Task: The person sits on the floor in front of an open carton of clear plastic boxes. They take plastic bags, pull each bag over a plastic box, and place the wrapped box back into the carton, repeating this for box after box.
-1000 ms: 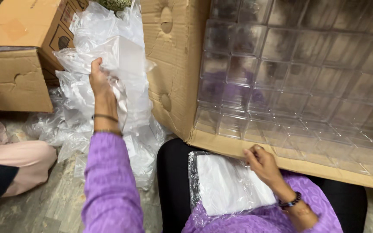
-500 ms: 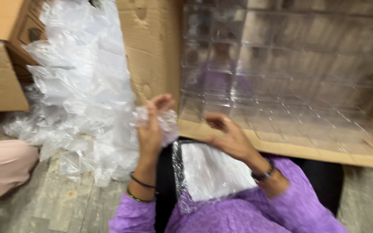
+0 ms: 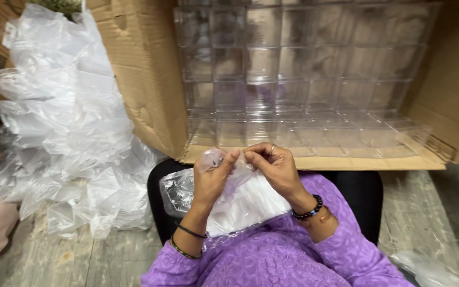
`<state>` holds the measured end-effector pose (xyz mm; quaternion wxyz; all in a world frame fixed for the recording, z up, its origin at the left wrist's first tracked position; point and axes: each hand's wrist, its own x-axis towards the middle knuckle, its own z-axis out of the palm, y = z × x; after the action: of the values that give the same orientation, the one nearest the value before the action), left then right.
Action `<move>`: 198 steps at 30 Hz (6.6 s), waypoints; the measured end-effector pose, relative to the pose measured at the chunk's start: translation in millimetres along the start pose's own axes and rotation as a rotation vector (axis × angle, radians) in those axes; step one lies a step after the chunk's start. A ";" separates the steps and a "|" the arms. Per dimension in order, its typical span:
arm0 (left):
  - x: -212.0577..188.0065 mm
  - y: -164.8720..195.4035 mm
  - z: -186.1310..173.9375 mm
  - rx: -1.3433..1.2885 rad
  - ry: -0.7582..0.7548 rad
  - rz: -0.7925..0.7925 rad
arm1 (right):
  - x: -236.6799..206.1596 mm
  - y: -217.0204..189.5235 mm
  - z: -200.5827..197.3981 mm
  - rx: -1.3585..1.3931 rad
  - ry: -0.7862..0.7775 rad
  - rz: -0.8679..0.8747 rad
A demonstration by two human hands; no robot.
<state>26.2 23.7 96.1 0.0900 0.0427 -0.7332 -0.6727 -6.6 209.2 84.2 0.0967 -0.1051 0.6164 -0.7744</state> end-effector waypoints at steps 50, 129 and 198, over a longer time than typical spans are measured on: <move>54.8 -110.3 46.4 -0.533 -0.319 -0.567 | 8.7 56.6 -83.8 0.445 0.143 0.027; 4.2 -15.6 52.8 -0.159 -0.195 0.186 | -23.0 9.9 -36.5 0.028 0.153 -0.056; 28.0 -73.5 -67.8 -0.601 -0.273 -0.522 | 38.5 76.8 5.3 -0.551 -0.270 -0.141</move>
<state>7.4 -54.6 30.5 -0.1729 0.1092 -0.4741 -0.8564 -40.4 176.4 12.2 0.0919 -0.2718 0.7758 -0.5621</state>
